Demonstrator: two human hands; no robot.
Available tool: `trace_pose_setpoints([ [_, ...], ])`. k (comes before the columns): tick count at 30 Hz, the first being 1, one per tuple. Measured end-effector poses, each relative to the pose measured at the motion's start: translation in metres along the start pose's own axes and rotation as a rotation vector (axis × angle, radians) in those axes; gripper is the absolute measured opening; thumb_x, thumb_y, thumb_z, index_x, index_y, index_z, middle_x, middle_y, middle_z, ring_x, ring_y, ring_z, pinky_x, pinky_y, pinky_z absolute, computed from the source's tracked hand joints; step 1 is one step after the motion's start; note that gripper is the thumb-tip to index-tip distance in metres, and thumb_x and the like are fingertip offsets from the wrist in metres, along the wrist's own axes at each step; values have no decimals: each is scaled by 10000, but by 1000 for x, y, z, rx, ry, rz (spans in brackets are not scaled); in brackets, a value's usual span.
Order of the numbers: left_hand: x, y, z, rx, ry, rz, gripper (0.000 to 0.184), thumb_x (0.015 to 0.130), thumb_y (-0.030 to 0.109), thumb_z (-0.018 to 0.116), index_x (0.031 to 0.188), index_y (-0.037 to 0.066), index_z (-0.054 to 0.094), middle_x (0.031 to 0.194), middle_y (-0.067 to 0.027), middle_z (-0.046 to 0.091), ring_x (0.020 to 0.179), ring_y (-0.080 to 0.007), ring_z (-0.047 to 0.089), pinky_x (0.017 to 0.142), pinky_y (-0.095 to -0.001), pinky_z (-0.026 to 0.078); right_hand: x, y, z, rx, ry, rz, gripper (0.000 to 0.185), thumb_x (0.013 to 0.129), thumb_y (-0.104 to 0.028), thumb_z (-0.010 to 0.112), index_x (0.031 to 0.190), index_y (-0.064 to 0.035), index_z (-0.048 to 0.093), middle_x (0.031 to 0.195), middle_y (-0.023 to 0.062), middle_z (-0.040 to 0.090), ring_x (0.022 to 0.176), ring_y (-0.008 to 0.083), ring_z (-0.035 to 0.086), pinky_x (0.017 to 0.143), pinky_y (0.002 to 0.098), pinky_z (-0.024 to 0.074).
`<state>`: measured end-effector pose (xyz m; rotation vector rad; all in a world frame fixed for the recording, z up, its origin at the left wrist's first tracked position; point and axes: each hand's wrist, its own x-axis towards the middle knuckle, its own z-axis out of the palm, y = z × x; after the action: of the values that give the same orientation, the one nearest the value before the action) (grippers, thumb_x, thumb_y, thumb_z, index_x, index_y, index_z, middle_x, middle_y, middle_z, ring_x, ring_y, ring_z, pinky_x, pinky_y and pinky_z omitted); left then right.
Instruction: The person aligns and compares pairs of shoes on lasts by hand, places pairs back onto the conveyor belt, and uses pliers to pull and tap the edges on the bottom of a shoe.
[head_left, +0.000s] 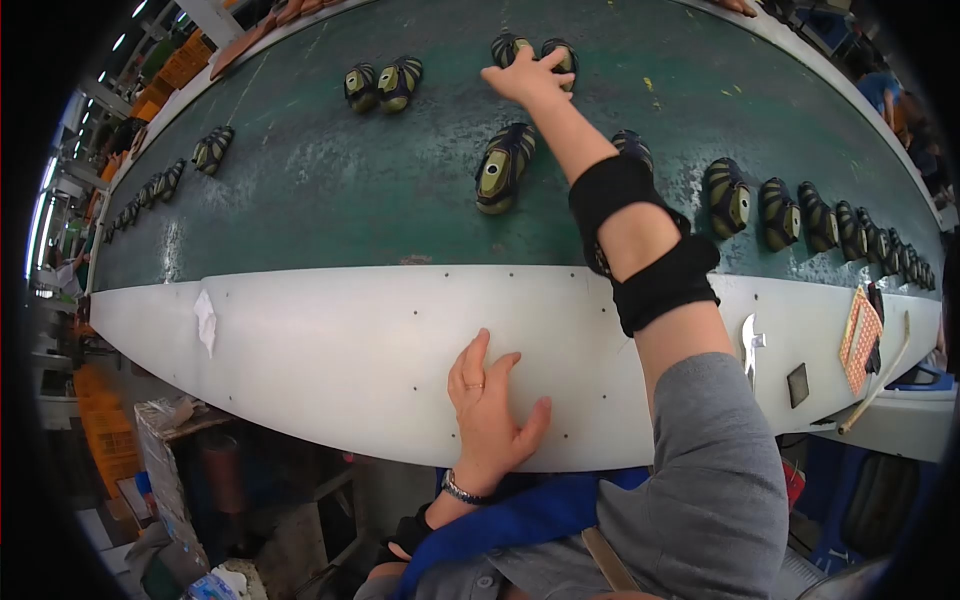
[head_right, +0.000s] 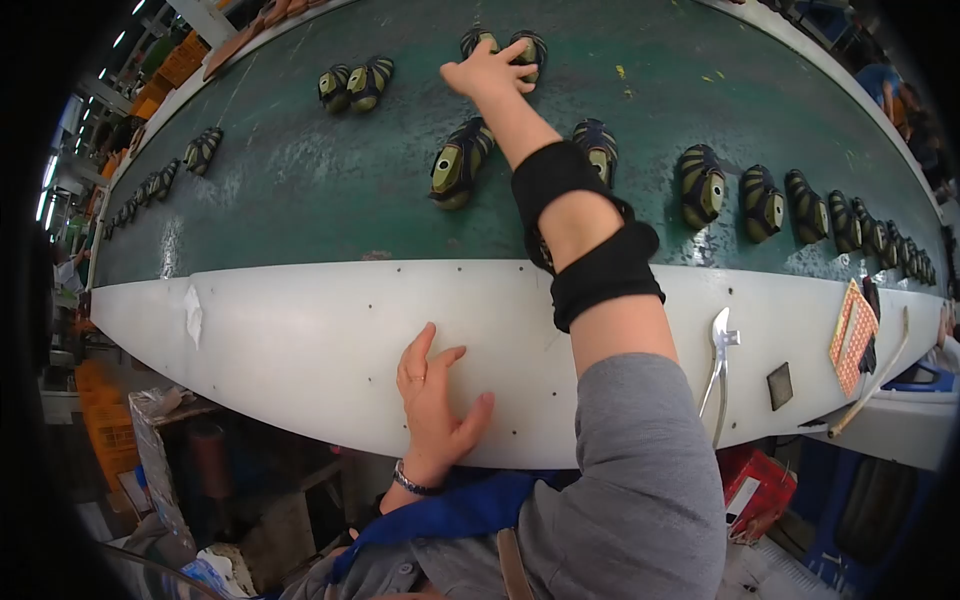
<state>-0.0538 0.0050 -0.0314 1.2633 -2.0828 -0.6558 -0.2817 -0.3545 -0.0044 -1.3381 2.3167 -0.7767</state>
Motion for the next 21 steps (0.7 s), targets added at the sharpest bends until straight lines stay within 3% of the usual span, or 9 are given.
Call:
trace_pose_setpoints([
  [3,-4,-5,4,-2,62,38,498,744,242,729,1167,10,606,1461,-267,404,1304,-418,396,1089,-486,299,-87,-17,-5,-20,-233,30,886,826,-408,621,1563,-134,211,1598,301,-22,1425,618,73,1132,663,213],
  [6,-8,-8,7,-40,121,44,471,749,216,724,1161,21,607,1445,-254,425,1301,-409,405,1085,-478,317,-115,-9,16,-47,-266,95,871,808,-291,655,1548,-121,229,1575,295,87,1407,614,163,1116,668,244],
  [7,-9,-10,8,-54,141,50,463,750,207,724,1159,22,608,1438,-252,431,1300,-405,408,1084,-474,325,-110,-7,13,9,-289,156,841,804,-201,644,1532,-111,234,1550,281,149,1362,585,304,1083,604,361],
  [9,-11,-16,11,-80,178,63,448,753,190,723,1154,23,611,1425,-246,442,1299,-397,414,1081,-464,341,-96,1,20,-14,-281,114,822,783,-196,672,1511,-102,301,1531,262,237,1277,501,469,1007,517,472],
  [12,-12,-23,14,-165,209,67,491,759,186,725,1196,16,581,1408,-242,455,1296,-393,419,1085,-459,352,-108,24,15,211,-236,-133,855,616,-108,826,1400,-13,499,1349,228,546,1212,359,578,959,416,515],
  [14,-14,-32,17,-243,264,87,585,758,193,738,1267,2,523,1408,-247,450,1299,-385,419,1089,-457,353,-136,28,3,531,-306,-92,836,607,-36,813,1383,15,507,1363,204,556,1230,320,568,997,387,482],
  [18,-15,-25,15,-353,318,84,818,751,212,765,1415,-19,346,1410,-256,434,1323,-376,406,1104,-465,341,-234,28,-47,496,-57,-544,929,642,-117,770,1473,-41,362,1373,202,522,1251,331,536,1023,394,454],
  [19,-16,-23,14,-371,324,95,860,752,220,774,1433,-18,307,1410,-259,430,1336,-377,394,1110,-467,333,-260,28,-58,483,10,-610,960,665,-61,757,1510,-65,300,1404,187,496,1182,291,584,952,357,497],
  [21,-17,-15,11,-410,328,122,946,754,237,792,1471,-15,228,1410,-264,420,1364,-377,370,1123,-473,316,-316,27,-79,482,44,-667,961,674,-72,755,1513,-52,287,1419,189,476,1221,299,560,994,362,471],
])
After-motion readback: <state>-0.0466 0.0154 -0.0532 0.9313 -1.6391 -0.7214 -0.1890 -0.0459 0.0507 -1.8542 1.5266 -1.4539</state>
